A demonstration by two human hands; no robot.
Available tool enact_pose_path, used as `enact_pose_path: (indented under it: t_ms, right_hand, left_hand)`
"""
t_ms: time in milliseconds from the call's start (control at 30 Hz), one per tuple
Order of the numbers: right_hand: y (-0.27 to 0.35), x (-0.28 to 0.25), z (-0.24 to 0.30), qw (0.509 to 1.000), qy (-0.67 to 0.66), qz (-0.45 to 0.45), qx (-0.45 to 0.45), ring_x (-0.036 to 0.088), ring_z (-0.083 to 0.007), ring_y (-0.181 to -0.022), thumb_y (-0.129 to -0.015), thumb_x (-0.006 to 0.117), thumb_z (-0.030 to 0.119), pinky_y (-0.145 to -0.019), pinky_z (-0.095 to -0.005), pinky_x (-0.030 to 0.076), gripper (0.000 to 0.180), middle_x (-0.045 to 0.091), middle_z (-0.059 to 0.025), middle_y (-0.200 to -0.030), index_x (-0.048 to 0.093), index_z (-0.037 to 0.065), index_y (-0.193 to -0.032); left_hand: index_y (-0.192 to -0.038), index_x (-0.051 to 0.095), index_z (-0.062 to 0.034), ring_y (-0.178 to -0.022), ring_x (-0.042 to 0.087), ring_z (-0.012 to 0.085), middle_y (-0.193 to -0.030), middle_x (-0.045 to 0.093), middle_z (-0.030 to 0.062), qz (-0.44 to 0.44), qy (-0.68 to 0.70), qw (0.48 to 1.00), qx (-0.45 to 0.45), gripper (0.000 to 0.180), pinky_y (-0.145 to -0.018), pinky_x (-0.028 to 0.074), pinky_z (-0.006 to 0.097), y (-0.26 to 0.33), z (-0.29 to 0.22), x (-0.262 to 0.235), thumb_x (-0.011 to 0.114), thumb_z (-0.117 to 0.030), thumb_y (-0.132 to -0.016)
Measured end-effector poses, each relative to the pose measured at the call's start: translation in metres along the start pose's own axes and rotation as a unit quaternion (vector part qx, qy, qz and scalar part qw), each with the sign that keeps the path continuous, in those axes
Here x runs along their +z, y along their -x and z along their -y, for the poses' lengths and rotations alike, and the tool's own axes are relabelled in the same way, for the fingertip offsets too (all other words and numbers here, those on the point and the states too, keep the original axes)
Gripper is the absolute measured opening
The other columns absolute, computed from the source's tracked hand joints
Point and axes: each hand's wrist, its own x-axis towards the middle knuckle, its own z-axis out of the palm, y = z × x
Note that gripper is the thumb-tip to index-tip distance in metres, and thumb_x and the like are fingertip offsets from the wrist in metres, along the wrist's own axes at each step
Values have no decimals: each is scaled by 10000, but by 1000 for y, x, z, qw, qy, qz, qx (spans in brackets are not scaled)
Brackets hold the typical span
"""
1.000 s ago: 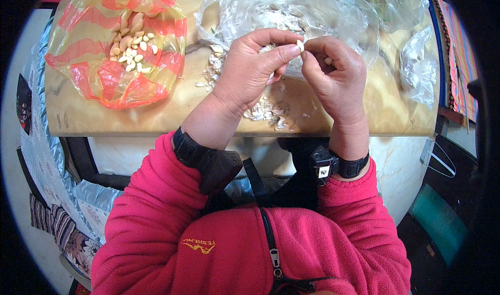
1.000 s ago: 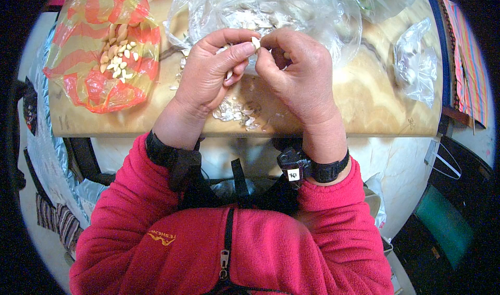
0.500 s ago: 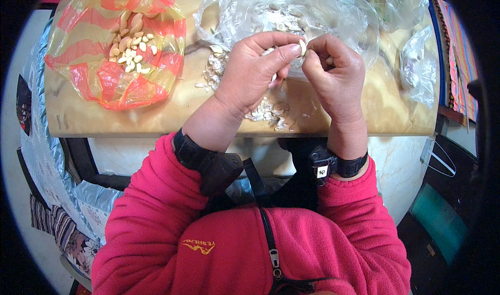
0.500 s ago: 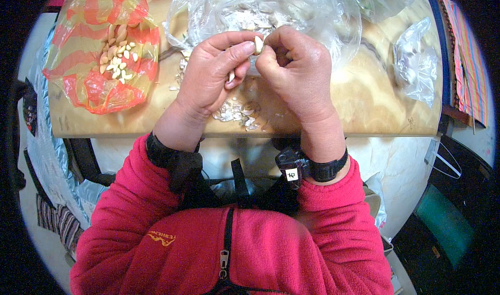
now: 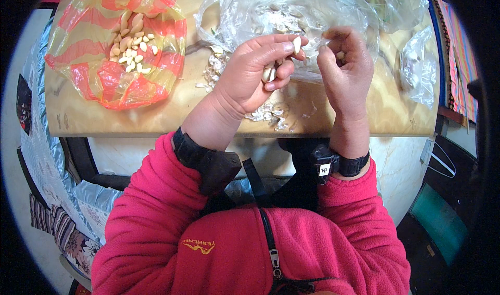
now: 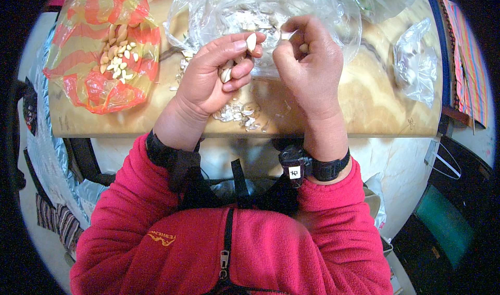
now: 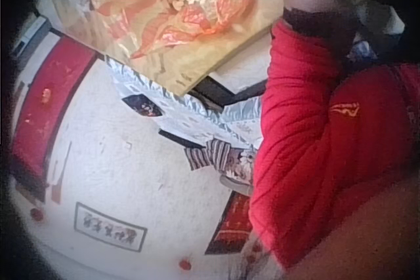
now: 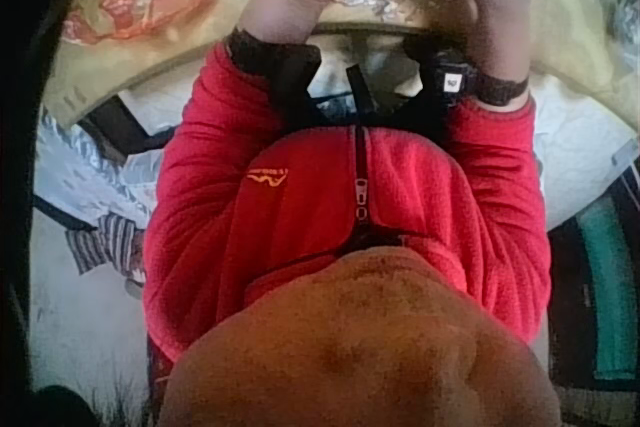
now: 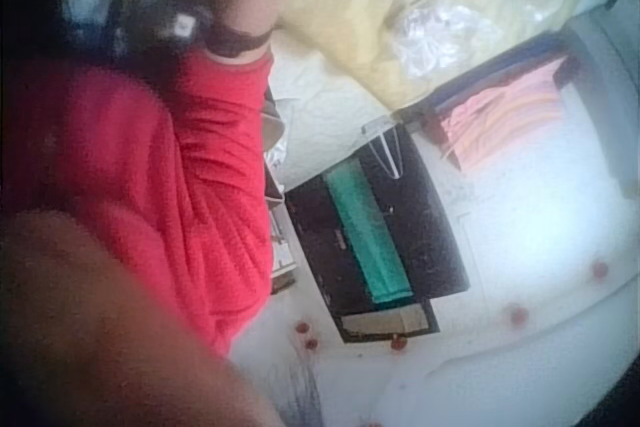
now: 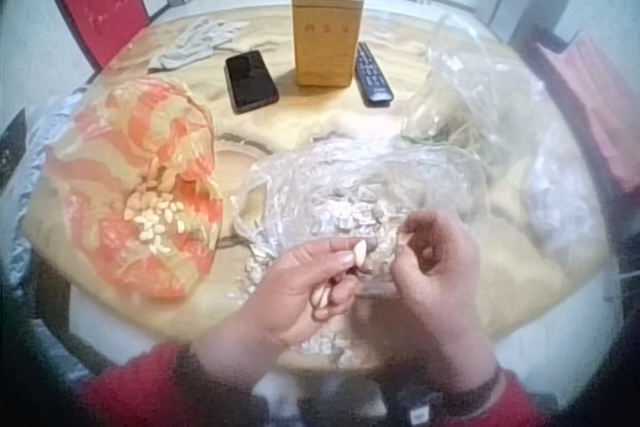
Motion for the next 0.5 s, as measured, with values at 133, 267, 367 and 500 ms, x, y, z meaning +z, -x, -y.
enact_pose_path:
  t_ms: [133, 267, 367, 500]
  right_hand:
    - [-3, 0, -8, 994, 79, -36, -64, 545, -134, -500, -761, 591, 28, -482, -256, 429, 34, 556, -64, -563, 602, 47, -787]
    - [-5, -4, -14, 981, 182, 6, -73, 545, -203, -489, -795, 616, 79, -477, -288, 425, 28, 548, -103, -564, 619, 54, -807]
    - [-5, -5, -15, 987, 142, 3, -71, 539, -195, -487, -831, 615, 138, -474, -296, 416, 104, 543, -105, -558, 628, 46, -783]
    - [-4, -3, -10, 993, 100, 23, -52, 493, -136, -472, -895, 563, 240, -464, -281, 376, 237, 517, -48, -526, 647, 27, -832]
  left_hand:
    - [-1186, 481, 81, -557, 382, 49, -941, 561, 85, 14, 45, 999, 5, 337, -427, 316, 158, -1, 1, -4, 471, -102, -904]
    - [-1168, 505, 66, -570, 409, 52, -920, 572, 86, 21, 74, 997, 23, 317, -433, 322, 160, -1, 1, -5, 490, -101, -899]
    - [-1118, 555, 39, -567, 455, 53, -881, 596, 93, 23, 88, 995, 33, 267, -432, 325, 162, -3, 2, -5, 523, -95, -889]
    - [-1071, 574, 27, -558, 460, 54, -879, 599, 93, 18, 76, 996, 46, 223, -433, 329, 162, -2, 2, -5, 539, -97, -889]
